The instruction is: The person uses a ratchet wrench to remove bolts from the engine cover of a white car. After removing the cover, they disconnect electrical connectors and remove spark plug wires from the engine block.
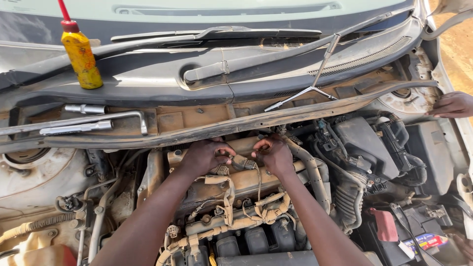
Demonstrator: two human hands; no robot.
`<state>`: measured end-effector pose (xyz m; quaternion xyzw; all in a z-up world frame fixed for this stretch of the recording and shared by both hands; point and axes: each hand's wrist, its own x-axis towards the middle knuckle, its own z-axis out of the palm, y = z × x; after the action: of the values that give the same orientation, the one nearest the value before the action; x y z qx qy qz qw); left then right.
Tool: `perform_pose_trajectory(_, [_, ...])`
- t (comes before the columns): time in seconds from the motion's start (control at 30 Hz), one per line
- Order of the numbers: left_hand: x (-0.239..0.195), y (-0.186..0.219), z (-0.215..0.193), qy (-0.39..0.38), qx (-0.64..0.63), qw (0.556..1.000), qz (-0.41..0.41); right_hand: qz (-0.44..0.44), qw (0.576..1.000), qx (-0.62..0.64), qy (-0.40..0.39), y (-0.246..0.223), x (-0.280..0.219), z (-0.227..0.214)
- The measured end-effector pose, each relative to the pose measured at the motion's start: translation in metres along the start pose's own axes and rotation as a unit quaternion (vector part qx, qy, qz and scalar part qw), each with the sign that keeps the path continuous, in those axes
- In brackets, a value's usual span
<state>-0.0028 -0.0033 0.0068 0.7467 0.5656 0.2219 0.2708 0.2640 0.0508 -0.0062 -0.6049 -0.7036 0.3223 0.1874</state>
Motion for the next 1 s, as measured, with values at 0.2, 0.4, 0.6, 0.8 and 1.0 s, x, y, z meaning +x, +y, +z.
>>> perform_pose_trajectory(0.2, [0.002,-0.011,0.019,0.030,0.002,0.999,-0.039,-0.050,0.998,0.029,-0.002,-0.022,-0.013,-0.014])
perform_pose_trajectory(0.4, [0.002,-0.001,0.011,0.026,0.019,0.999,-0.038,0.007,0.998,-0.059,0.024,-0.014,-0.005,-0.002])
perform_pose_trajectory(0.6, [0.002,0.004,0.003,-0.002,-0.004,1.000,-0.006,0.000,1.000,-0.004,-0.013,-0.019,-0.011,-0.009])
perform_pose_trajectory(0.8, [0.004,-0.007,0.016,0.031,0.010,0.999,0.003,-0.111,0.994,-0.013,-0.004,-0.024,-0.017,-0.015])
perform_pose_trajectory(1.0, [0.004,0.022,0.006,0.065,-0.079,0.988,-0.116,-0.116,0.990,0.045,0.067,0.009,-0.001,0.001])
